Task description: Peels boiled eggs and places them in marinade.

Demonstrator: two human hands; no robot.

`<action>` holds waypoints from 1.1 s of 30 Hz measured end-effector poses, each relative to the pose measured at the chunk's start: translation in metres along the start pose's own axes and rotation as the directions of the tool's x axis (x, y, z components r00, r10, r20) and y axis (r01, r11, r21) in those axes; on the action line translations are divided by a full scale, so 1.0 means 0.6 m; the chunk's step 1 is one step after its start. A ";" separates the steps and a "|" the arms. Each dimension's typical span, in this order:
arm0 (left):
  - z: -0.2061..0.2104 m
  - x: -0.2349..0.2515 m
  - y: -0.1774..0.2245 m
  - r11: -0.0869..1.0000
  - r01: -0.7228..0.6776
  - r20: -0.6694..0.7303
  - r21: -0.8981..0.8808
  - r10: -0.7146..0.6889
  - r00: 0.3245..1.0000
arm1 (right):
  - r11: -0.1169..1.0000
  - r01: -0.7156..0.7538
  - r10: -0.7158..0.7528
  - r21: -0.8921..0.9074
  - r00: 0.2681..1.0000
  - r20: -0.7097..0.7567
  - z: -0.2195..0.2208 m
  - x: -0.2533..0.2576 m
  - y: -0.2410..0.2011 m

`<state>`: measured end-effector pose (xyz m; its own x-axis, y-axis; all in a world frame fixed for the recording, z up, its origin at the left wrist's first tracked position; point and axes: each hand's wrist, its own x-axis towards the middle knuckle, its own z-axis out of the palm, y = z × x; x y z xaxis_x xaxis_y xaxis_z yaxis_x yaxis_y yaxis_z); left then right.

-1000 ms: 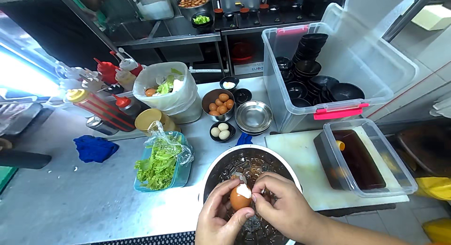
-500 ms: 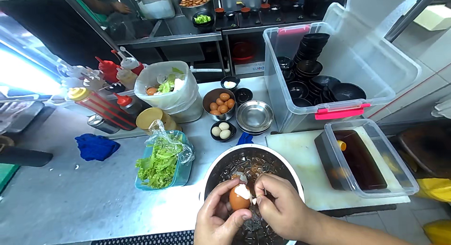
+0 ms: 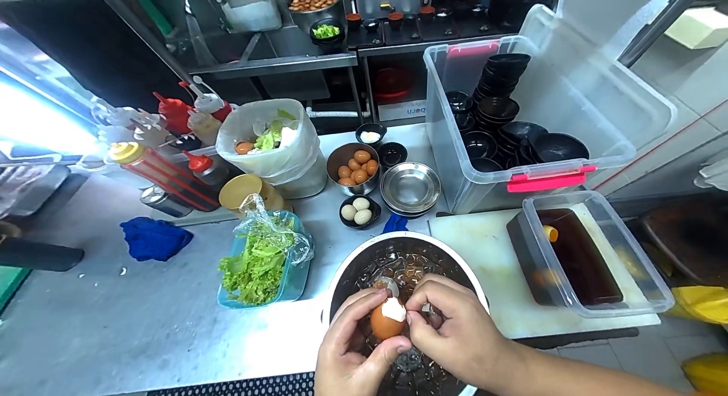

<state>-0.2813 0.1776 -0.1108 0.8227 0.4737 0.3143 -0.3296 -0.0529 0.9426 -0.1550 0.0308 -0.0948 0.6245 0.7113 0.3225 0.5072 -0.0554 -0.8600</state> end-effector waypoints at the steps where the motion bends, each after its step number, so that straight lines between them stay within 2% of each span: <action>1: 0.000 0.000 0.000 1.000 -0.002 0.000 0.003 0.002 1.000 | 1.000 0.001 -0.001 -0.005 1.000 -0.004 0.000 0.000 -0.001; 12: 0.000 -0.004 0.002 1.000 0.000 0.022 -0.029 0.001 1.000 | 0.999 0.035 -0.036 0.034 0.999 0.003 0.003 0.005 -0.001; 22: -0.002 -0.002 0.017 0.987 0.101 0.068 -0.125 -0.093 0.993 | 0.994 0.060 -0.063 0.088 0.997 0.034 0.003 0.006 -0.002; 31: -0.007 0.004 0.019 0.983 0.135 0.123 -0.125 -0.119 0.985 | 0.986 0.048 -0.057 0.159 0.997 0.052 0.007 0.008 -0.004; 33: -0.007 0.004 0.020 0.980 0.144 0.117 -0.134 -0.129 0.985 | 0.984 0.089 -0.094 0.157 0.995 0.027 0.009 0.007 -0.002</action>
<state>-0.2850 0.1815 -0.0993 0.9068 0.3706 0.2009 -0.2663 0.1340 0.9545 -0.1564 0.0378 -0.0947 0.5581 0.7317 0.3914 0.4610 0.1187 -0.8794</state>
